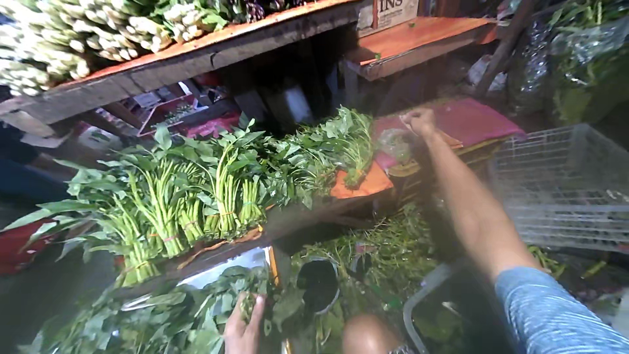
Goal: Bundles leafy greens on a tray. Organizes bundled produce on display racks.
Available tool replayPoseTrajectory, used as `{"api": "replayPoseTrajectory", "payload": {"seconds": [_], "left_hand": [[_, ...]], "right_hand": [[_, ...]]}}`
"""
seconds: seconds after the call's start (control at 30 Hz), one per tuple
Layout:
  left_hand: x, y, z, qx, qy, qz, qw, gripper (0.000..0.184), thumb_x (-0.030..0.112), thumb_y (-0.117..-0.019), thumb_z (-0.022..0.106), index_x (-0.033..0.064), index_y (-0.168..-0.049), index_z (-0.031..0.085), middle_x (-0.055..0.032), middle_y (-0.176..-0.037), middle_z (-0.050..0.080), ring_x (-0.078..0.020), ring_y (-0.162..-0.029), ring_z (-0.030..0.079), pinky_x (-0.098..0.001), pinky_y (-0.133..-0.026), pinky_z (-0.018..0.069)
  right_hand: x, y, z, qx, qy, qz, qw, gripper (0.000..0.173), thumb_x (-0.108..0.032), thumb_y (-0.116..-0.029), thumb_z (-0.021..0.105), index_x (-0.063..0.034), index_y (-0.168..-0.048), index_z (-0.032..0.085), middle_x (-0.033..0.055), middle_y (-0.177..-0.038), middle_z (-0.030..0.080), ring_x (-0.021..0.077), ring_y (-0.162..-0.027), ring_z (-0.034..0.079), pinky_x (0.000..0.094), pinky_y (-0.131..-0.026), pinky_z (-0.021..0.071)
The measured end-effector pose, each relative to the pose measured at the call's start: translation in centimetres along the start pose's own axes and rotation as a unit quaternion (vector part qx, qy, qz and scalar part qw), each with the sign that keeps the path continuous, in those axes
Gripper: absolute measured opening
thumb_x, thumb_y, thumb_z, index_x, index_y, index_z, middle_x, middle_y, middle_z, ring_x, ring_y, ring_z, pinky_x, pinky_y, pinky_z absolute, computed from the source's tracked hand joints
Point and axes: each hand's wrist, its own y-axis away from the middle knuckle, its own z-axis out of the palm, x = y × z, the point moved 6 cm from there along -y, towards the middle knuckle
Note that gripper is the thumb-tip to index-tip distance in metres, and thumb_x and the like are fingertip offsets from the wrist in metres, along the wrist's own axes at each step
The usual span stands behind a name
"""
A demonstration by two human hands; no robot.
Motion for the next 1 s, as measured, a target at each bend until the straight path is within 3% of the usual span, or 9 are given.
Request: {"api": "replayPoseTrajectory", "payload": {"seconds": [0.2,0.37,0.47,0.57,0.67,0.77,0.83,0.93,1.0], "left_hand": [[0.6,-2.1,2.5,-0.058,-0.062,-0.015,0.996,0.027,0.023,-0.0987,0.057,0.0,-0.107,0.067,-0.0033,-0.084,0.065,-0.0074,-0.077,0.062,-0.0315,-0.074,0.0533],[2.1,-2.8,3.5,-0.136,-0.073,-0.039,0.987,0.033,0.026,-0.1042,0.056,-0.0022,-0.119,0.064,-0.0143,-0.099,0.068,-0.0206,-0.092,0.066,-0.0437,-0.087,0.0534],[2.5,-2.6,3.2,-0.151,-0.078,-0.029,0.985,0.039,0.027,-0.1052,0.056,-0.0051,-0.127,0.062,-0.0214,-0.111,0.069,-0.0282,-0.106,0.067,-0.0474,-0.098,0.0511],[2.0,-2.1,2.5,-0.126,-0.088,0.018,0.988,0.039,0.028,-0.103,0.059,-0.0082,-0.117,0.065,-0.0221,-0.1,0.069,-0.0299,-0.095,0.068,-0.0471,-0.09,0.0532],[1.7,-1.6,1.6,-0.116,-0.075,0.03,0.99,0.042,0.018,-0.0974,0.066,-0.0067,-0.13,0.057,-0.0236,-0.103,0.071,-0.0336,-0.094,0.071,-0.0493,-0.088,0.0559],[1.5,-1.1,1.2,-0.114,-0.068,0.006,0.991,0.068,0.013,-0.0933,0.067,-0.0037,-0.151,0.035,-0.0237,-0.1,0.071,-0.0353,-0.09,0.071,-0.0508,-0.085,0.0563],[1.6,-0.7,1.2,-0.122,-0.066,-0.006,0.99,0.08,0.012,-0.092,0.066,-0.0029,-0.157,0.023,-0.0242,-0.1,0.071,-0.0358,-0.09,0.071,-0.0511,-0.086,0.056],[1.6,-0.5,0.9,-0.13,-0.059,-0.01,0.99,0.091,0.012,-0.0905,0.07,-0.0022,-0.16,0.013,-0.0263,-0.111,0.069,-0.0381,-0.101,0.07,-0.052,-0.096,0.0531],[1.6,-0.3,0.5,-0.12,-0.049,0.014,0.992,0.093,0.011,-0.0889,0.073,-0.0098,-0.158,0.015,-0.0316,-0.12,0.066,-0.0418,-0.111,0.067,-0.0531,-0.104,0.0483]], "right_hand": [[-2.5,1.5,0.5,-0.058,-0.039,-0.063,0.996,0.025,-0.01,-0.1003,0.063,0.0052,-0.12,0.065,0.0227,-0.114,0.069,0.0278,-0.098,0.068,0.0451,-0.093,0.0547],[-6.3,8.4,4.3,-0.183,-0.127,-0.065,0.973,0.023,-0.004,-0.1004,0.06,0.0067,-0.12,0.059,0.0133,-0.102,0.065,0.0125,-0.077,0.064,0.0311,-0.075,0.058],[-8.6,14.9,8.6,-0.328,-0.194,0.036,0.924,0.021,-0.008,-0.1052,0.047,-0.0056,-0.124,0.054,0.0059,-0.102,0.068,0.0162,-0.077,0.069,0.0359,-0.07,0.0607],[-12.6,22.5,12.3,-0.471,-0.17,0.008,0.866,0.035,0.008,-0.0961,0.033,-0.0085,-0.123,0.049,0.0097,-0.122,0.069,0.025,-0.091,0.074,0.0402,-0.067,0.062],[-15.1,29.4,15.1,-0.501,-0.142,-0.054,0.852,0.031,0.017,-0.0903,0.052,-0.005,-0.113,0.051,0.0138,-0.12,0.069,0.0276,-0.089,0.074,0.0407,-0.063,0.0617],[-15.9,35.0,17.8,-0.519,-0.069,-0.08,0.848,0.009,-0.003,-0.0982,0.063,0.0003,-0.106,0.062,0.0141,-0.113,0.071,0.0242,-0.088,0.074,0.0412,-0.066,0.0638],[-16.2,37.9,19.0,-0.554,0.012,-0.1,0.826,0.026,-0.019,-0.1048,0.055,0.0017,-0.117,0.064,0.0161,-0.111,0.071,0.0237,-0.086,0.073,0.0415,-0.068,0.0622],[-17.5,42.2,20.0,-0.576,0.129,-0.234,0.773,0.036,-0.029,-0.1055,0.054,0.0002,-0.125,0.064,0.0155,-0.103,0.069,0.0195,-0.074,0.067,0.0376,-0.066,0.0588],[-17.4,44.3,20.8,-0.551,0.18,-0.324,0.748,0.046,-0.037,-0.1048,0.053,0.0,-0.129,0.064,0.0177,-0.116,0.069,0.0259,-0.1,0.068,0.0464,-0.09,0.055]]}}
